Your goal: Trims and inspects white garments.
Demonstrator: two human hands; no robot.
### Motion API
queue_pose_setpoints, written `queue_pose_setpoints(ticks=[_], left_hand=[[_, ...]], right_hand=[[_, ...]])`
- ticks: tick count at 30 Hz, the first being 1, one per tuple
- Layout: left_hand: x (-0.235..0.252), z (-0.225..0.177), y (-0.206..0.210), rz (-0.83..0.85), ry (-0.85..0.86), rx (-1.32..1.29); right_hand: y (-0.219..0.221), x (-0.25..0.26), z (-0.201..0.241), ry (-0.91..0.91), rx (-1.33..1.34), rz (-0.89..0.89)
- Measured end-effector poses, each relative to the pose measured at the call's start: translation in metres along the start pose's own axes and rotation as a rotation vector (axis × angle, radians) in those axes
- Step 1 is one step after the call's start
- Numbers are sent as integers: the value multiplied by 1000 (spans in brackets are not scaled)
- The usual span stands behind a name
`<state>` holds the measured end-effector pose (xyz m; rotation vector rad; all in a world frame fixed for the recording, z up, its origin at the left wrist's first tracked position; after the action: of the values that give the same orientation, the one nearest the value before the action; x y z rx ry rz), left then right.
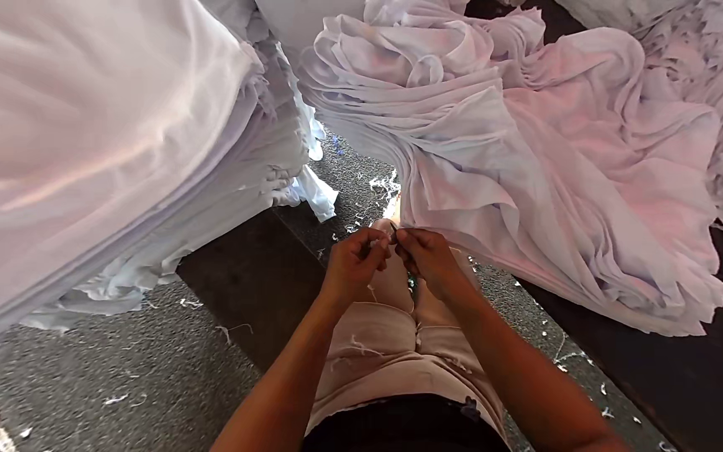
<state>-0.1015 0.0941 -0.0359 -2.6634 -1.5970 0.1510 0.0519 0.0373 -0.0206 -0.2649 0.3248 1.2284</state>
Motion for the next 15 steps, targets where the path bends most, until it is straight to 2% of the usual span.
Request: queue_pose_setpoints(ticks=[4,6,10,15], left_hand=[[6,7,-7,295,-91,236],[6,9,4,314,-101,229],[2,7,62,381,-110,57],[-4,-13,141,281,-403,-378]], right_hand=[[-11,-9,-6,-113,-179,-16],[-22,-25,-8,-180,-263,-63],[-58,-66,-16,-304,-238,-206],[-100,-108,-17,-372,-116,-417]])
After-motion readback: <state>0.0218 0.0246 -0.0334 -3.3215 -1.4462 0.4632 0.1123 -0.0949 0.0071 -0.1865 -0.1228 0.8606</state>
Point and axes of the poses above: each hand's wrist, its own x-axis towards the middle knuckle, its own y-axis out of the palm, z = x × y, the point moved 1 cm from there along x, towards the middle knuckle, and after that the axes turned 6 degrees about -z, right-handed, at the moved point
